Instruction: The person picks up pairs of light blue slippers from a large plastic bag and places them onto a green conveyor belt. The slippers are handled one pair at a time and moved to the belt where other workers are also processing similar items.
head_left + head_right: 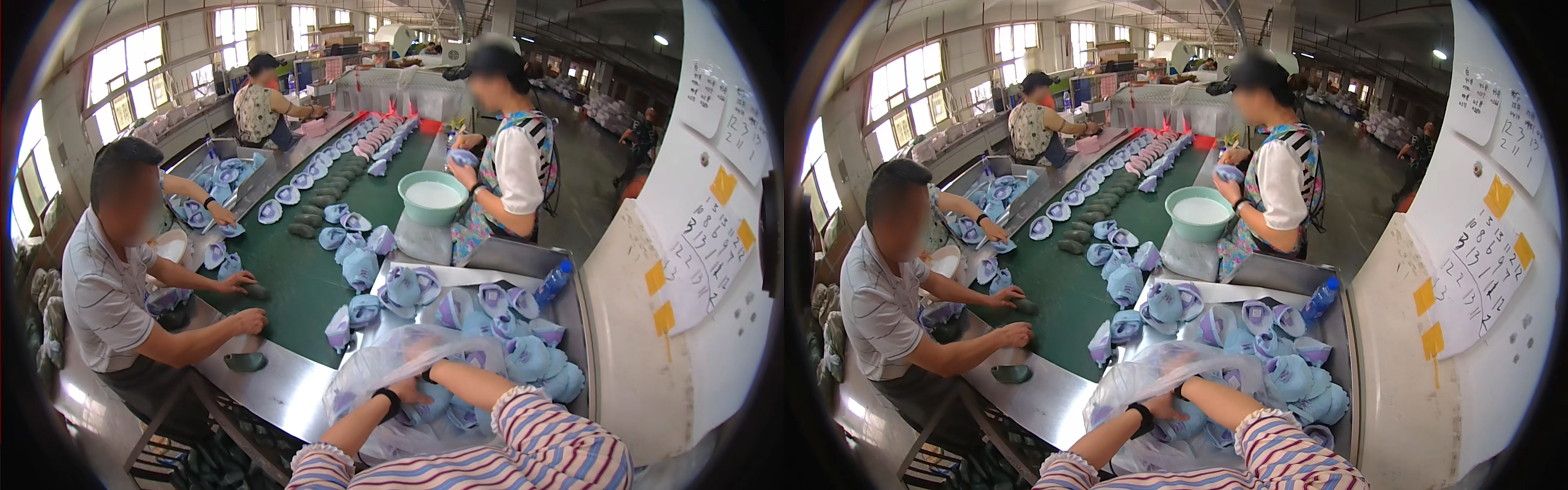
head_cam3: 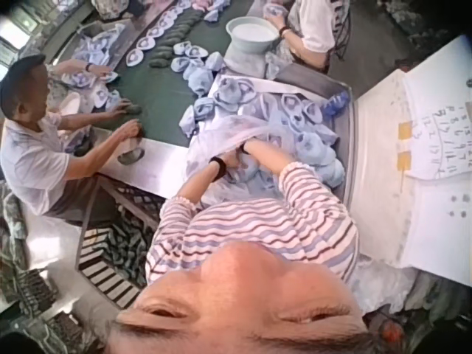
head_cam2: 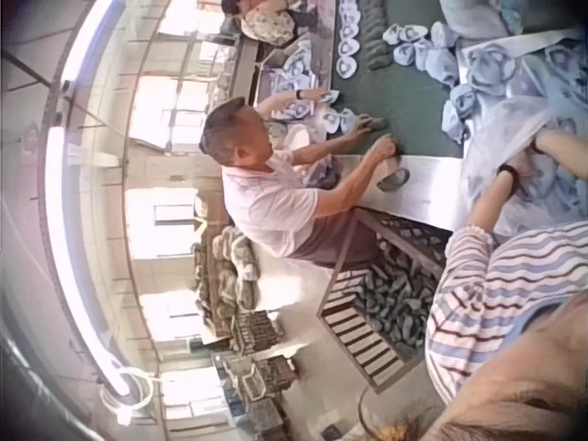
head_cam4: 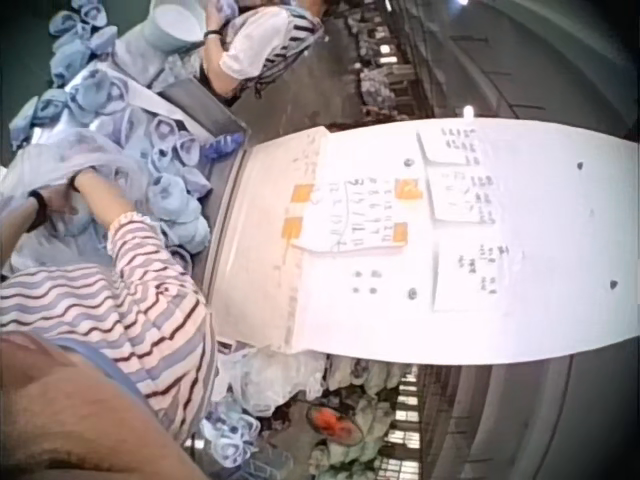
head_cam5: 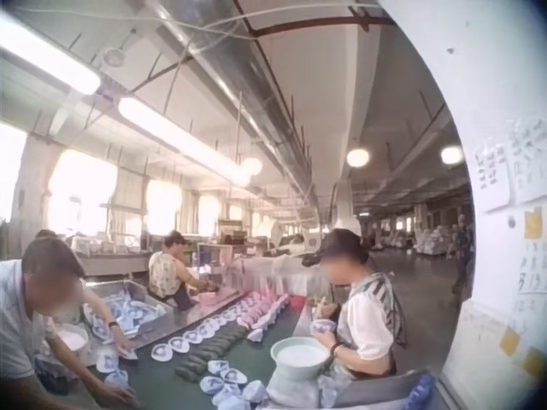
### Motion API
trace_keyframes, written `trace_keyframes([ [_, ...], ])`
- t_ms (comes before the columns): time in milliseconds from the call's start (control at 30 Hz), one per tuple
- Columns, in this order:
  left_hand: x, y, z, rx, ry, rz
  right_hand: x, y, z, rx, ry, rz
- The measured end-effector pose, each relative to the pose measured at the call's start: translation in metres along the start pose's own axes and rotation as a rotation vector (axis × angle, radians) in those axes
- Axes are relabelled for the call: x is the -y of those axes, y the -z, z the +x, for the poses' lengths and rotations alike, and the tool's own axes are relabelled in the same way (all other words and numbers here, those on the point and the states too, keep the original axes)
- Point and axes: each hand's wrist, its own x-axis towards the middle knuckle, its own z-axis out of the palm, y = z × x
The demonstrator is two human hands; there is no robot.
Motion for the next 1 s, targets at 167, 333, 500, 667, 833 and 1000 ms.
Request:
trace_keyframes([
  [167, -0.039, 0.014, -0.043, 0.151, -0.038, 0.067, -0.028, -0.048, 0.031, -0.301, 0.08, -0.002],
  [333, -0.043, 0.026, -0.086, 0.014, -0.121, -0.152, -0.026, -0.006, 0.011, -0.043, 0.26, -0.075],
  [500, -0.077, 0.103, -0.13, -0.216, -0.15, -0.115, -0.031, 0.04, -0.064, -0.095, 0.47, 0.257],
  [667, -0.077, 0.108, -0.132, 0.025, -0.116, -1.002, -0.032, 0.007, -0.1, -0.328, 0.474, 0.36],
  [833, -0.04, 0.102, -0.088, -0.61, 0.126, -1.273, -0.015, 0.02, -0.132, -0.449, 0.725, 0.104],
  [1000, -0.036, 0.113, -0.088, -0.787, 0.176, -1.303, -0.046, 0.06, -0.159, -0.31, 0.421, 0.43],
])
